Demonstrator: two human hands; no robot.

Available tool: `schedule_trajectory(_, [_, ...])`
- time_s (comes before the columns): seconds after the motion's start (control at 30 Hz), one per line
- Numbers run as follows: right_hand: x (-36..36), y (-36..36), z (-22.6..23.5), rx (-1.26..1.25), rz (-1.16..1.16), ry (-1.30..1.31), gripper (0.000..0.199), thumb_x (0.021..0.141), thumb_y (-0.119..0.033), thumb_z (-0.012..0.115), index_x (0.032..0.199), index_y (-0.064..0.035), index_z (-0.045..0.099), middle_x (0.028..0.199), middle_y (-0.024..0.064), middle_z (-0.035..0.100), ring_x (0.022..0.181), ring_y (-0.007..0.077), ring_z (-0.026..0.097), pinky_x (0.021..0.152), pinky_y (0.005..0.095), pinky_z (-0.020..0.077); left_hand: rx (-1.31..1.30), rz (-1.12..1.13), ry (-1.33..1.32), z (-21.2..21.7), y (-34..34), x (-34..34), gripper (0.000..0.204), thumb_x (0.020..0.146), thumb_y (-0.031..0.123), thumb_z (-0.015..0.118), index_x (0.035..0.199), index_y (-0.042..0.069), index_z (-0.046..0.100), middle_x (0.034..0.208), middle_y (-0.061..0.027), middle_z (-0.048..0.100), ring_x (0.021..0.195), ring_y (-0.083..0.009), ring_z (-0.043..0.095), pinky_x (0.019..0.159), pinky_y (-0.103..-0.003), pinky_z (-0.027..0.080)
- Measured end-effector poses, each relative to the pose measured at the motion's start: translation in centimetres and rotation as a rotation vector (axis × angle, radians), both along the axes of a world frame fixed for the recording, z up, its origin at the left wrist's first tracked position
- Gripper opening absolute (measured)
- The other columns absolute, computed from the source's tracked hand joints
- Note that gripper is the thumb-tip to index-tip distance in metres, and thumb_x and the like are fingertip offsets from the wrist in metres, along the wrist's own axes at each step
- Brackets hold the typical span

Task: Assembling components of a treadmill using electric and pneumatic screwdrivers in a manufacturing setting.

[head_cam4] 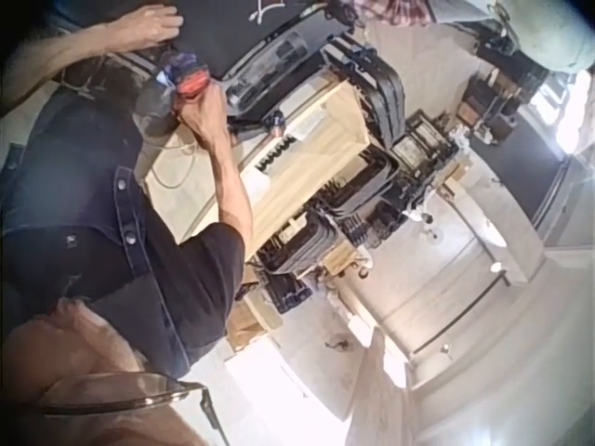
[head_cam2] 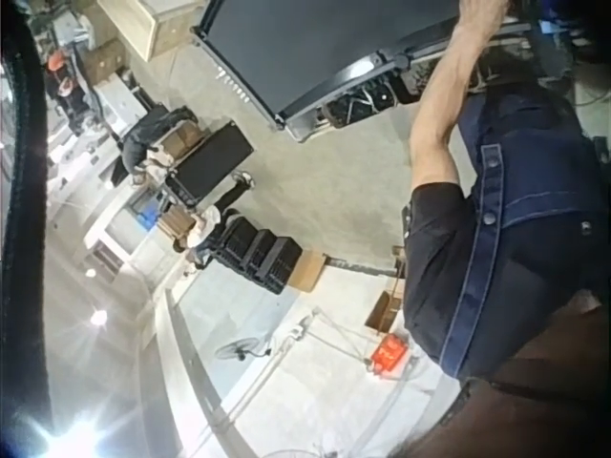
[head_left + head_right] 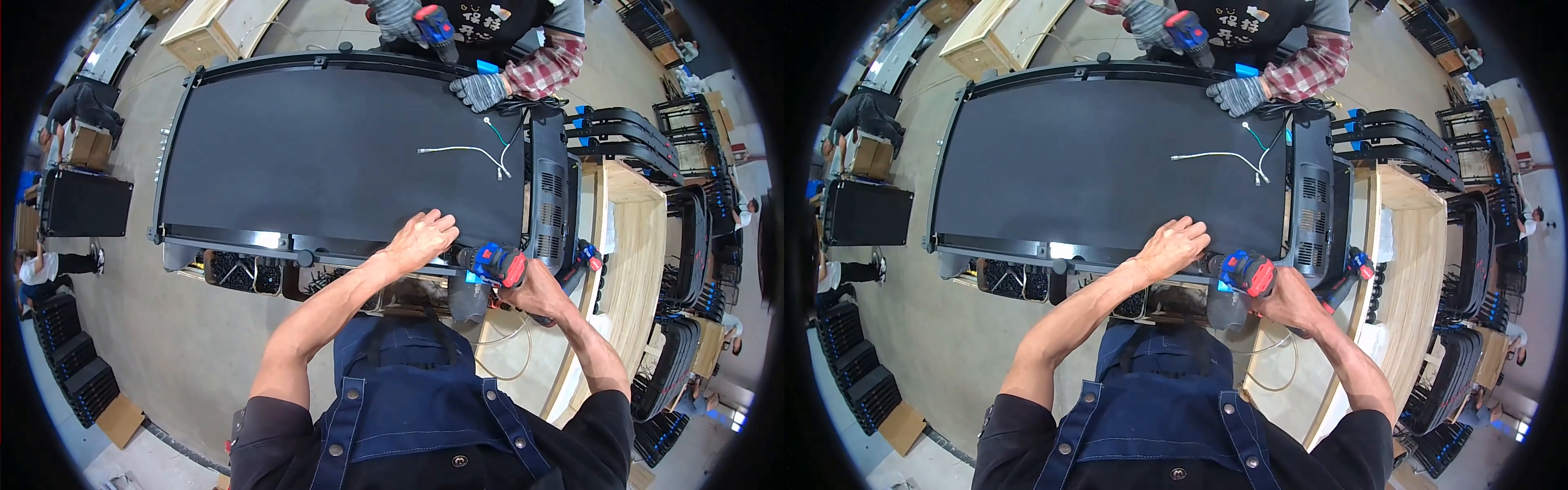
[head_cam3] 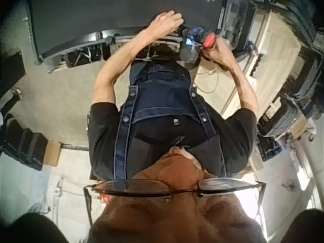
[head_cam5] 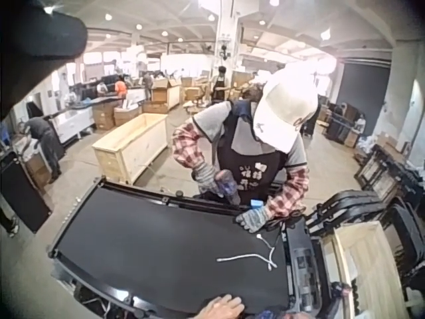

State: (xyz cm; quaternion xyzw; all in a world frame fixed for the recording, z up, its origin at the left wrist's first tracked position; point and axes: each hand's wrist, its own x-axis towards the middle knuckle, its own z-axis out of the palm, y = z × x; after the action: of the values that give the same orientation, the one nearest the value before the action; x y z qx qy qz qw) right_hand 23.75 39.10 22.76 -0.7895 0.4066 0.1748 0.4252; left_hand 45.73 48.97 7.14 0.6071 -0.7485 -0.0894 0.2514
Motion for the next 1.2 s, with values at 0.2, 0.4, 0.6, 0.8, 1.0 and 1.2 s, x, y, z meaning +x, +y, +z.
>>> schedule_trajectory(0.2, [1.6, 0.2, -0.3, -0.273, 0.285, -0.002, 0.037, 0.07, -0.016, 0.077, 0.102, -0.0009, 0.066, 0.078, 0.0218, 0.069, 0.078, 0.0426, 0.067, 0.074, 0.0466, 0.0543, 0.01, -0.035, 0.048, -0.4, 0.1, 0.0, 0.01, 0.085, 0.015, 0.065, 0.085, 0.008, 0.058, 0.092, -0.0054, 0.054, 0.095, -0.0245, 0.058, 0.081, -0.04, 0.054])
schedule_trajectory(0.4, [4.7, -0.4, 1.2, -0.199, 0.345, 0.229, 0.039, 0.069, -0.021, 0.08, 0.1, -0.0015, 0.067, 0.081, 0.0222, 0.07, 0.084, 0.0425, 0.068, 0.075, 0.0475, 0.0547, -0.02, -0.041, 0.105, -0.7, 0.3, 0.2, 0.01, 0.085, 0.014, 0.064, 0.085, 0.008, 0.058, 0.092, -0.005, 0.054, 0.094, -0.0238, 0.057, 0.081, -0.04, 0.053])
schedule_trajectory(0.6, [5.4, 0.3, 0.4, -0.284, 0.379, 0.294, 0.042, 0.069, -0.016, 0.079, 0.108, -0.0039, 0.069, 0.086, 0.0221, 0.071, 0.088, 0.0417, 0.069, 0.08, 0.047, 0.055, -0.118, 0.024, 0.129, -0.2, 1.7, 0.6, 0.011, 0.083, 0.011, 0.064, 0.092, 0.007, 0.061, 0.096, -0.007, 0.055, 0.096, -0.0254, 0.057, 0.08, -0.039, 0.05])
schedule_trajectory(0.8, [5.0, -0.7, 1.4, -0.263, 0.404, 0.168, 0.042, 0.068, -0.011, 0.076, 0.111, -0.0097, 0.07, 0.09, 0.0197, 0.072, 0.09, 0.0413, 0.068, 0.082, 0.0473, 0.0554, 0.062, 0.237, 0.396, -3.1, 14.6, -2.7, 0.013, 0.087, 0.013, 0.072, 0.095, 0.006, 0.066, 0.091, -0.0115, 0.063, 0.082, -0.0336, 0.064, 0.073, -0.044, 0.055])
schedule_trajectory(1.0, [4.1, -0.1, 0.7, -0.276, 0.424, 0.2, 0.039, 0.071, -0.011, 0.071, 0.109, -0.0075, 0.067, 0.09, 0.0232, 0.071, 0.091, 0.043, 0.068, 0.081, 0.0488, 0.0562, 0.659, 0.571, -0.032, -24.3, 21.4, -4.3, 0.032, 0.087, 0.018, 0.063, 0.117, 0.013, 0.056, 0.121, -0.0205, 0.055, 0.104, -0.0413, 0.063, 0.08, -0.051, 0.058])
schedule_trajectory(1.2, [-0.5, 2.5, 1.5, -0.28, 0.265, -0.054, 0.049, 0.066, -0.008, 0.069, 0.115, -0.0051, 0.068, 0.089, 0.023, 0.07, 0.09, 0.0449, 0.066, 0.08, 0.0505, 0.0529, 0.91, 0.386, -0.052, -24.3, 21.0, -3.1, 0.017, 0.088, 0.011, 0.061, 0.101, 0.009, 0.071, 0.099, -0.0161, 0.074, 0.094, -0.0356, 0.073, 0.08, -0.046, 0.06])
